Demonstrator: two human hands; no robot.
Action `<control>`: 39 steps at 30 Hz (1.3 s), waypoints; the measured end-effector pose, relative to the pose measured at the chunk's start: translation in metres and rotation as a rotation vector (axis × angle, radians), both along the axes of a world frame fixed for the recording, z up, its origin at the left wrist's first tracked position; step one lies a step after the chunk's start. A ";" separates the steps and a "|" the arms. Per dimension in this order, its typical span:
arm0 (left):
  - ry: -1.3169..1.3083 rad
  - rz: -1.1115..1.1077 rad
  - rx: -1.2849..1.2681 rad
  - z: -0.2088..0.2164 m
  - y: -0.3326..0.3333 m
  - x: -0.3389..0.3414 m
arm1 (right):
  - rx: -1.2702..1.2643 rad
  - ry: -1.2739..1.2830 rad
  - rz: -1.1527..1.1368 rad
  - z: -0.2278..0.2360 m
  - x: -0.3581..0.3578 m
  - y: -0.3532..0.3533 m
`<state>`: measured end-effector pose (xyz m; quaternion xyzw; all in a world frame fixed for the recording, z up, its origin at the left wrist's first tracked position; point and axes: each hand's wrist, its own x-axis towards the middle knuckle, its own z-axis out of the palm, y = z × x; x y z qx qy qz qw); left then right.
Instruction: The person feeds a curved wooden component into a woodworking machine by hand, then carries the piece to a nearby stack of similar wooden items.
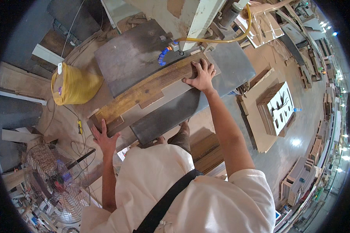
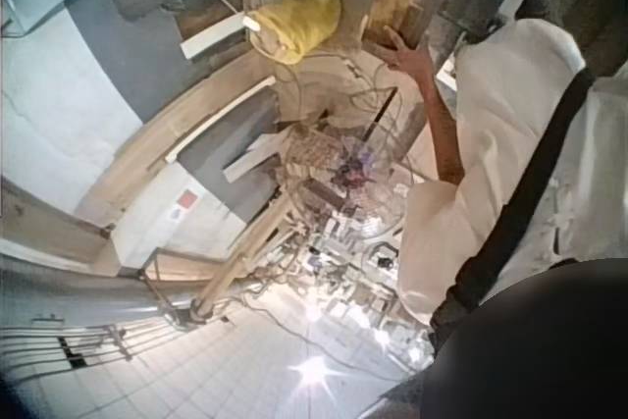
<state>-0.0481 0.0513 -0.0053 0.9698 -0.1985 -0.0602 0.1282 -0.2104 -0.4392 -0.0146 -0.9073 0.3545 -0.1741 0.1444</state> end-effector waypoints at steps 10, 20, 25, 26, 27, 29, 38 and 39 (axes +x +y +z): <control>-0.049 0.006 -0.058 -0.011 0.003 0.011 | -0.050 0.006 -0.022 -0.002 0.021 -0.004; -0.072 0.014 -0.056 -0.008 -0.008 0.017 | -0.072 0.042 -0.028 -0.003 0.036 -0.013; -0.080 -0.011 -0.084 -0.011 -0.010 0.021 | 0.001 0.000 -0.010 0.000 0.036 -0.016; -0.071 -0.006 -0.083 -0.010 -0.012 0.020 | -0.013 -0.020 -0.011 -0.004 0.036 -0.018; -0.064 -0.001 -0.081 -0.009 -0.014 0.020 | -0.027 -0.041 -0.012 -0.005 0.037 -0.018; -0.063 -0.012 -0.071 -0.006 -0.018 0.019 | -0.021 -0.026 -0.026 -0.007 0.033 -0.019; -0.022 -0.010 -0.062 -0.003 -0.034 0.021 | 0.076 0.015 -0.055 -0.006 0.030 -0.034; -0.031 -0.005 -0.067 -0.003 -0.036 0.021 | 0.074 0.023 -0.054 -0.005 0.030 -0.036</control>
